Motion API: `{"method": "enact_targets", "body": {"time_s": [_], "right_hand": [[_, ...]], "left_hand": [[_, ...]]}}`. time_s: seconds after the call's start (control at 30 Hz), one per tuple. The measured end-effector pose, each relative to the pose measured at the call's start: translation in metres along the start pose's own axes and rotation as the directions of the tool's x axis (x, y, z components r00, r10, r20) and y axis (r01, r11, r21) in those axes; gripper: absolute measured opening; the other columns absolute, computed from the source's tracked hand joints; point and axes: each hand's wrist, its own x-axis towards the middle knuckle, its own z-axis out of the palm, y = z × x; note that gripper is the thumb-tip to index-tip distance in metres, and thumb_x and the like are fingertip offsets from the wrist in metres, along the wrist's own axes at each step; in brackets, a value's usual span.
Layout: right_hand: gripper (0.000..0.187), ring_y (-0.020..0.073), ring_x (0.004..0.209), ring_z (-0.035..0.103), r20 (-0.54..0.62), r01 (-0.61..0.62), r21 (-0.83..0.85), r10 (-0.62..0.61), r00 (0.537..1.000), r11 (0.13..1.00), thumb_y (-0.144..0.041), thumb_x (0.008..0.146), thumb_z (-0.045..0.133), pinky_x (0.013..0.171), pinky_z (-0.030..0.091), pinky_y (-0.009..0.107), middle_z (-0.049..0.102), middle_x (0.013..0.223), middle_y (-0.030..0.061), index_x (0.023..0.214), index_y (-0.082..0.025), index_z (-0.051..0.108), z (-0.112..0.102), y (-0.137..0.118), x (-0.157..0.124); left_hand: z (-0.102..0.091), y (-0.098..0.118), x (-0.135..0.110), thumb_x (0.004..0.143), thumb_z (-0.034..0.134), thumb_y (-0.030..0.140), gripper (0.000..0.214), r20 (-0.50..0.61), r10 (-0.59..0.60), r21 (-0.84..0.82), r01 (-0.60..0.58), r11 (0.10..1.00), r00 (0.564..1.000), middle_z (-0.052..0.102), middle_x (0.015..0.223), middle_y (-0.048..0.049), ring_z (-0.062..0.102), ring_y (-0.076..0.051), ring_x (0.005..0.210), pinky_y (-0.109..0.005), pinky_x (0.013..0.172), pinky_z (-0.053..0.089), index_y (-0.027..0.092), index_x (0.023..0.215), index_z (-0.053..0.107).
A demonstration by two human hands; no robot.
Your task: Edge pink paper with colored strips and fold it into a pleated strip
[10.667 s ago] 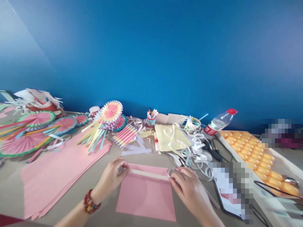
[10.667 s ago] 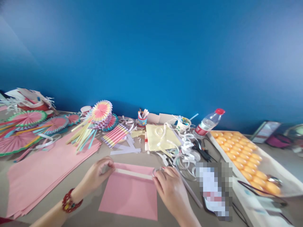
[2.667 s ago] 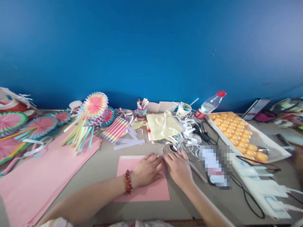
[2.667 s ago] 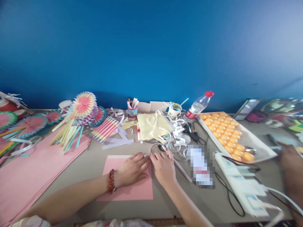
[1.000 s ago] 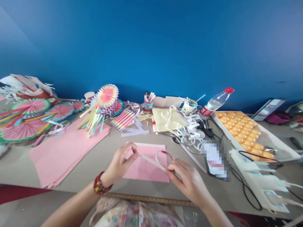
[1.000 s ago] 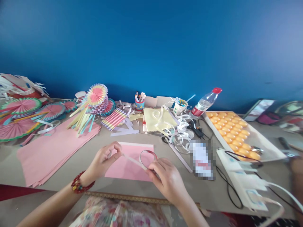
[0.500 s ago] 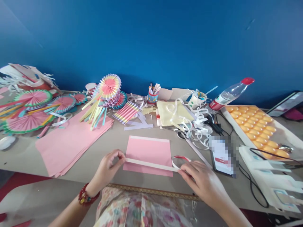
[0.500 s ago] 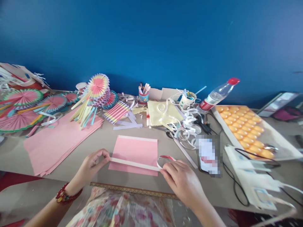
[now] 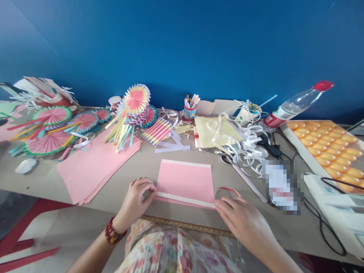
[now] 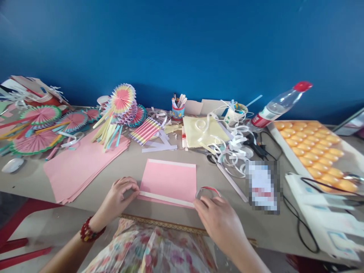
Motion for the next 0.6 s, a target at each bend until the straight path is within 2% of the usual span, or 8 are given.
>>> {"method": "enact_targets", "body": {"time_s": [0.2,0.6], "right_hand": [[0.021,0.0194,0.076,0.057,0.003,0.011,0.002,-0.011,1.0,1.0,-0.009,0.089,0.048,0.077,0.038,0.031,0.062,0.075,0.0004,0.088,-0.023,0.063,0.008,0.0,-0.002],[0.021,0.0175,0.075,0.057,0.042,0.027,-0.018,-0.026,0.999,0.999,-0.005,0.083,0.052,0.084,0.036,0.031,0.06,0.074,-0.0011,0.085,-0.024,0.062,0.013,-0.001,-0.001]], "left_hand": [[0.003,0.001,-0.002,0.091,0.054,0.022,0.014,-0.013,0.032,0.058,-0.032,0.998,0.999,0.063,0.088,-0.0011,0.057,-0.019,0.087,-0.036,0.087,0.038,0.022,0.079,0.06],[0.006,0.001,-0.006,0.089,0.054,0.018,0.011,-0.013,0.05,0.119,-0.048,0.992,0.999,0.06,0.093,-0.0023,0.054,-0.02,0.089,-0.037,0.085,0.039,0.023,0.08,0.059]]}}
